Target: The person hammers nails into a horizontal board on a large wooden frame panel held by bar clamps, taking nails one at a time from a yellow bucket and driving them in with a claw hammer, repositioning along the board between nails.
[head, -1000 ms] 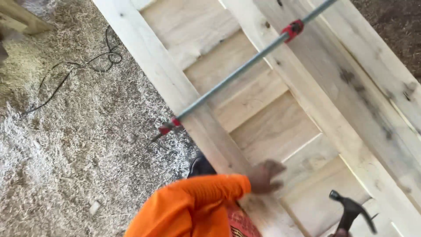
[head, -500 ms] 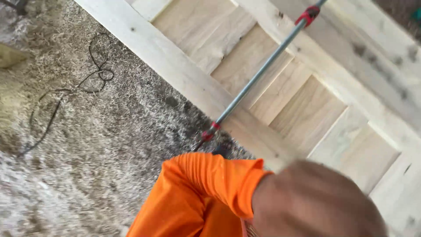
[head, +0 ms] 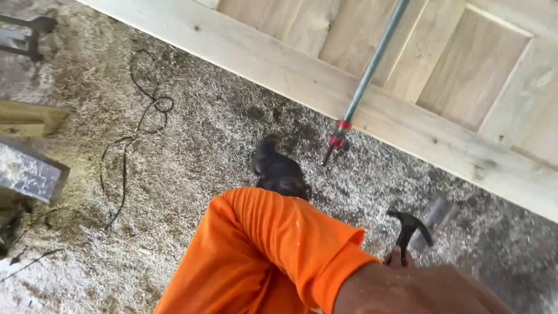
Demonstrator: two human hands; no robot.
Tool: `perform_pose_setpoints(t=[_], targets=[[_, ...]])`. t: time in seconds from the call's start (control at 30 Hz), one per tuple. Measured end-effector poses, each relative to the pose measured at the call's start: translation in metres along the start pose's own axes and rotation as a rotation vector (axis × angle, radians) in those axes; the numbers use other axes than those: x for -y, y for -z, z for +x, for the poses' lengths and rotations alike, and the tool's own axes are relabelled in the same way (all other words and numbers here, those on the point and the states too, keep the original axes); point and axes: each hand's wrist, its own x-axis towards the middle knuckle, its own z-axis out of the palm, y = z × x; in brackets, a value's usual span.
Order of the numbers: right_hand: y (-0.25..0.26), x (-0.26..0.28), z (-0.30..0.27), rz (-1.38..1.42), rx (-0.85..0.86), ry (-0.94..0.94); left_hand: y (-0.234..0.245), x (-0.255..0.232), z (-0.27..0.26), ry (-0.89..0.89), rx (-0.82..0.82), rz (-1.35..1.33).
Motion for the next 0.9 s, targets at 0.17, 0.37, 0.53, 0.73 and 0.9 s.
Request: perform_pose_setpoints(t=[0.17,0.37,0.53,0.73,0.9], targets=[[-0.137,0.077,0.031,0.012,-0.041,0.021,0.085,-0.017,0.000,0.055,-0.071,-0.036],[-0.430,0.374,0.073,0.195,0.092,0.063,0.362,-0.027,-0.050,0.477,-0.136,0.806],[-0.572,0.448,0.090,0.263,0.170,0.004,0.590,-0.072,-0.096,0.827,-0.505,1.385],[-0.702,0.477,0.094,0.056,0.329,-0.205,0.789,-0.103,-0.075,1.055,-0.614,1.812],[-0.777,0.513,0.136,-0.158,0.574,-0.073,0.865,-0.099,-0.033,1.586,-0.549,1.961]])
